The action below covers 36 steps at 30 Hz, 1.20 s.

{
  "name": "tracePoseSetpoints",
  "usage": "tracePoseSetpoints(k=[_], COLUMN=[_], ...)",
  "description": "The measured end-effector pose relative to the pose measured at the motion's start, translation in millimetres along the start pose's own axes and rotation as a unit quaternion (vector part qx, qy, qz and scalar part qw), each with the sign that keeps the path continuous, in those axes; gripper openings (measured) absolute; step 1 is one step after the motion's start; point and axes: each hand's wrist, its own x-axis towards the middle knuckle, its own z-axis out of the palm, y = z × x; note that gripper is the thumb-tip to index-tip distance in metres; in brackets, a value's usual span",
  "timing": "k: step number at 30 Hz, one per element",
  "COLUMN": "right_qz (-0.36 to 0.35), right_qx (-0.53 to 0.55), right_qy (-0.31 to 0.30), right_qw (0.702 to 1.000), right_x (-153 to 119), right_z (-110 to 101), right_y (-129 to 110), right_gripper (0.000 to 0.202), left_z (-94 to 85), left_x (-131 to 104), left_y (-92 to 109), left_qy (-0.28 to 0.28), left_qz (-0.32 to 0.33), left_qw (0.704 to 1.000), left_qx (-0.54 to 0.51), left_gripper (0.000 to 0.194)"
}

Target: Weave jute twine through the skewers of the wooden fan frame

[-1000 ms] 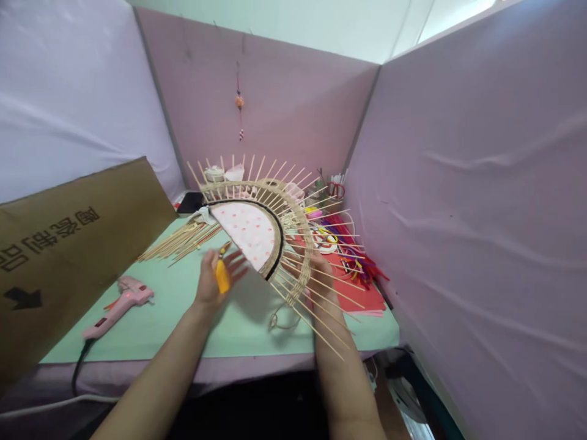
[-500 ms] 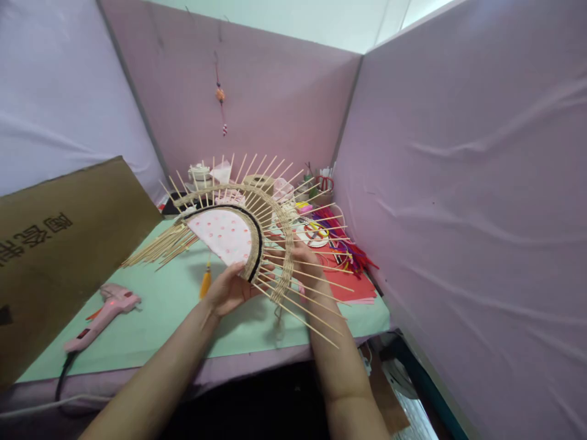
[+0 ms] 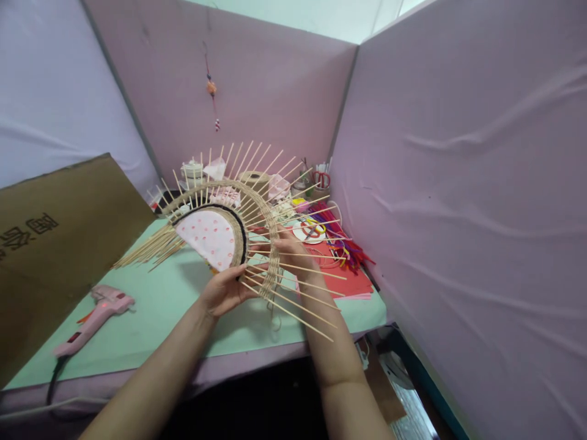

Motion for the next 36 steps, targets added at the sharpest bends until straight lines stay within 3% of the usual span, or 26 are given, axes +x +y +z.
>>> tracePoseSetpoints(k=[4,7,11,14,17,19,24,27,29,33,36], right_qz=[-0.01,-0.005,-0.006,-0.032,-0.057,-0.051,-0.035,-0.02,-0.018,-0.061,-0.118], right_qx=[0.035,0.018,-0.106,-0.219,-0.328,-0.411,-0.596,-0.633,-0.619,-0.516,-0.367], right_qy=[-0.026,-0.033,-0.037,0.018,0.133,0.156,0.085,0.052,0.033,0.039,0.095], right_qw=[0.999,0.999,0.994,0.975,0.933,0.897,0.798,0.772,0.784,0.853,0.918], right_x=[1.9,-2.2,-23.7,-49.1,-72.4,-82.3,-83.6,-78.5,-77.2,-75.0,-64.4], right_z=[0.5,0.8,-3.4,-9.0,-12.8,-14.1,-17.0,-19.1,-20.4,-15.7,1.4], right_y=[7.7,17.0,35.1,48.3,56.4,59.1,63.6,61.9,55.3,31.7,21.4], right_gripper=[0.05,0.049,0.06,0.056,0.039,0.036,0.034,0.03,0.019,0.057,0.059], left_z=[1.6,5.9,18.7,33.6,52.6,67.2,99.4,102.1,95.1,67.8,43.5], left_x=[-2.7,-4.2,-1.7,2.4,7.0,10.4,19.3,21.9,21.8,20.8,21.3], left_y=[13.9,33.1,58.5,74.7,93.1,106.9,130.1,127.3,119.6,97.2,77.4], left_qy=[0.039,0.051,0.044,0.027,0.018,0.022,-0.018,-0.048,-0.044,-0.011,0.004], left_qz=[0.04,0.096,0.134,0.156,0.182,0.197,0.22,0.189,0.162,0.12,0.113], left_qw=[0.998,0.994,0.99,0.987,0.983,0.98,0.975,0.981,0.986,0.993,0.994], left_qx=[-0.008,-0.015,-0.006,-0.003,-0.008,-0.016,0.003,0.021,0.018,0.012,0.009], left_gripper=[0.029,0.042,0.051,0.048,0.046,0.043,0.04,0.038,0.035,0.027,0.027])
